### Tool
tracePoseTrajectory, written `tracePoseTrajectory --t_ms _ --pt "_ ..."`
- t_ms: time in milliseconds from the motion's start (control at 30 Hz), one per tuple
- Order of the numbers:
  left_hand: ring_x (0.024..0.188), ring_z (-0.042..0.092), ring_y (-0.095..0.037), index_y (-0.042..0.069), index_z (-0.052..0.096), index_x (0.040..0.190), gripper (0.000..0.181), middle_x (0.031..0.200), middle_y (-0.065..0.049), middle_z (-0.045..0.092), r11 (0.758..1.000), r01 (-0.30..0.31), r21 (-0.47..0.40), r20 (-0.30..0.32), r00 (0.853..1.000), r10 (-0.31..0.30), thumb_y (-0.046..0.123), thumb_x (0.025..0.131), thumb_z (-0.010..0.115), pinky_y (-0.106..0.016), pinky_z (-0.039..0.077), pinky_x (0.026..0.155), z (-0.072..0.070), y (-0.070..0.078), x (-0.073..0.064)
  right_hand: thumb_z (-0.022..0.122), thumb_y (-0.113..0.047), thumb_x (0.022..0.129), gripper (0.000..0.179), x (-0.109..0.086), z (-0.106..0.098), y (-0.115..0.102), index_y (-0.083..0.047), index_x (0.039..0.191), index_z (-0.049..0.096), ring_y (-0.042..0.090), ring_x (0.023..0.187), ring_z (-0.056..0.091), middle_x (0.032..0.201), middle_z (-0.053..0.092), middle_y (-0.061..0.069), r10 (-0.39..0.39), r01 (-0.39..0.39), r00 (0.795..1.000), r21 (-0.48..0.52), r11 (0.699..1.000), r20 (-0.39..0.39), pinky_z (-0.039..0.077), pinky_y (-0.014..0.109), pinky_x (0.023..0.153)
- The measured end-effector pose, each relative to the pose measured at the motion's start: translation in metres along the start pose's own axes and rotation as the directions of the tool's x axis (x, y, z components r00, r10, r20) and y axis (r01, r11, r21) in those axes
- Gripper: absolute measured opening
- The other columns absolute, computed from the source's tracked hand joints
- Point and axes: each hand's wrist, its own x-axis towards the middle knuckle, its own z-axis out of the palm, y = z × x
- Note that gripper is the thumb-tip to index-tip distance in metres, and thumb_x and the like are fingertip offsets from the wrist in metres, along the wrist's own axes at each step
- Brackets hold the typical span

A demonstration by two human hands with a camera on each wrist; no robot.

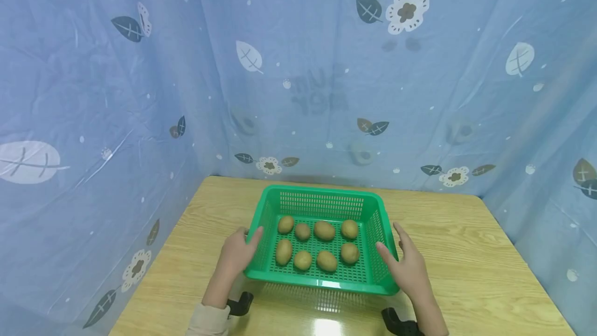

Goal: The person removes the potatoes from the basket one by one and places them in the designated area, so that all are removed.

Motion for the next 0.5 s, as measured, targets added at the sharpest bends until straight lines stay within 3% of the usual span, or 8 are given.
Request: tracePoseTrajectory --t_ms 200,500 --pt "0.089 0.065 -0.031 -0.01 0.053 0.121 0.052 0.103 -0.023 0.064 0.991 0.071 -0.11 0.039 0.997 -0.067 0.036 0.097 0.051 -0.04 0.058 0.068 -0.0009 -0.0039 0.0054 0.056 -0.033 0.096 0.071 0.0033 -0.0028 0.0038 -0.002 0.149 0.021 0.051 0.134 0.028 0.152 0.023 0.028 -0.037 0.037 0.999 0.109 0.993 -0.001 0.03 0.059 0.108" --pt "0.086 0.066 -0.027 -0.014 0.051 0.122 0.04 0.102 -0.024 0.064 0.973 0.121 -0.197 0.088 0.991 -0.105 0.016 0.094 0.051 -0.038 0.058 0.069 -0.0046 -0.006 0.0075 0.058 -0.028 0.095 0.069 0.0067 -0.0034 0.0088 0.0 0.148 0.023 0.043 0.139 0.025 0.151 0.026 0.026 -0.049 0.046 0.999 0.174 0.984 0.012 0.028 0.053 0.11"
